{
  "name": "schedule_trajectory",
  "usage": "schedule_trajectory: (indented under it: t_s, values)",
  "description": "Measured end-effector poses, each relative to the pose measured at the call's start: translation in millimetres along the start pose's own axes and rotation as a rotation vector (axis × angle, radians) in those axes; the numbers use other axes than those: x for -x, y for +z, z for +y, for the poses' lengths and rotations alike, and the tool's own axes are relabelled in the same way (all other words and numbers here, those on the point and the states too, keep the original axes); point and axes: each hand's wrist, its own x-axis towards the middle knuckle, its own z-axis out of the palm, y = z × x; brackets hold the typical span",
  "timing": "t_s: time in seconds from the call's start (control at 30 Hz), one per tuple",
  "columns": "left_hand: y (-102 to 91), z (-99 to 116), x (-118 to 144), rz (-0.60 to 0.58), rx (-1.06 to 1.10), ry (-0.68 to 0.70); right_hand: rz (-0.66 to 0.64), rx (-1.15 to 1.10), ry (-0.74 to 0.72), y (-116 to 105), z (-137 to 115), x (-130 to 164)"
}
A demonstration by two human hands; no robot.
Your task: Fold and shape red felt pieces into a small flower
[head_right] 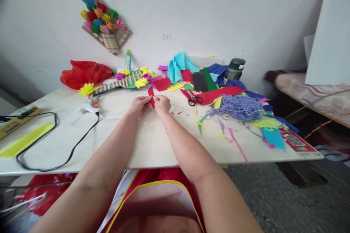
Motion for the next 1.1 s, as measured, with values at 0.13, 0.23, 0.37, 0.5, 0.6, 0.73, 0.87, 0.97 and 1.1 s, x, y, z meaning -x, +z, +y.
schedule_trajectory:
  t_s: [0.13, 0.23, 0.37, 0.5, 0.6, 0.73, 0.87, 0.97, 1.1]
  values:
    - [-3.7, -0.6, -2.6, -0.002, 0.010, -0.001, -0.037, -0.059, -0.003, -0.5, -3.9, 0.4]
    - [-5.7, 1.1, -1.6, -0.055, 0.107, -0.037, -0.082, -0.286, 0.057, -2.8, -6.2, -2.1]
    - [-6.2, 4.8, 4.4, -0.150, 0.249, -0.072, -0.130, -0.517, 0.141, -9.4, -10.2, -3.1]
    - [-6.8, 5.6, 7.9, -0.221, 0.240, -0.109, -0.251, -0.535, 0.120, -13.1, -11.8, -1.4]
    - [-8.5, 3.8, 6.0, -0.272, 0.210, -0.111, -0.259, -0.491, 0.061, -11.2, -9.9, -1.0]
    - [-10.0, 2.7, 2.7, -0.286, 0.136, -0.088, -0.201, -0.505, 0.026, -5.8, -5.4, -3.1]
    - [-9.1, 5.4, 2.5, -0.246, 0.054, -0.058, -0.178, -0.581, 0.064, -3.9, -6.5, -2.4]
    - [-8.0, 7.4, 3.2, -0.218, -0.027, -0.008, -0.137, -0.573, 0.072, -6.2, -10.7, 0.4]
    - [-6.1, 8.7, 5.0, -0.253, -0.089, 0.087, -0.082, -0.571, 0.072, -9.2, -13.6, 2.1]
